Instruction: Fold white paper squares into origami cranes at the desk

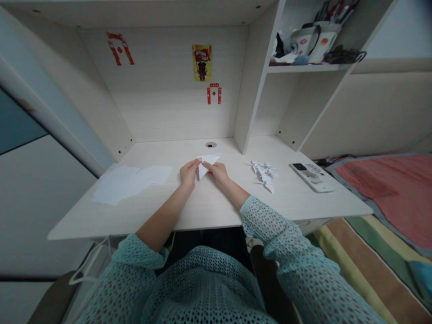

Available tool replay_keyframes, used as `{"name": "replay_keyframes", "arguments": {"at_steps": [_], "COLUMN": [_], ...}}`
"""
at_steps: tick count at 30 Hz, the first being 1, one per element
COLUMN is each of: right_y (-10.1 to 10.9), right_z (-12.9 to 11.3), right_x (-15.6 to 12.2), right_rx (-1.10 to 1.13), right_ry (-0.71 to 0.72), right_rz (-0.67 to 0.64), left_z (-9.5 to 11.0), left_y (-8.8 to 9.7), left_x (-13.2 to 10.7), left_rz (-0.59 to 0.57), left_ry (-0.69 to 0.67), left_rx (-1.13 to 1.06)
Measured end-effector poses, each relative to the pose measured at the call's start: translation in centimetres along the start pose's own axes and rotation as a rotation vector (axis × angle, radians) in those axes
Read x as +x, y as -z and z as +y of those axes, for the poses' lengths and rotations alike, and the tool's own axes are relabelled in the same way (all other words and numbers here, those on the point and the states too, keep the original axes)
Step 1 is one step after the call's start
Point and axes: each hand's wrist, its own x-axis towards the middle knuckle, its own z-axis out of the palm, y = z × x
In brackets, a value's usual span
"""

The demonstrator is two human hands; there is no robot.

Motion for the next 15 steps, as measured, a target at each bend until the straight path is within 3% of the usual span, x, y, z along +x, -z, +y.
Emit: {"name": "replay_keyframes", "arguments": {"at_steps": [15], "right_y": [-0.13], "right_z": [0.1], "right_x": [0.03], "right_rx": [-0.001], "right_ry": [0.014], "right_rz": [0.03], "left_z": [-0.08], "left_y": [-0.14], "left_x": [0.06], "left_rz": [0.012], "left_ry": [-0.01], "left_rx": [0.024]}}
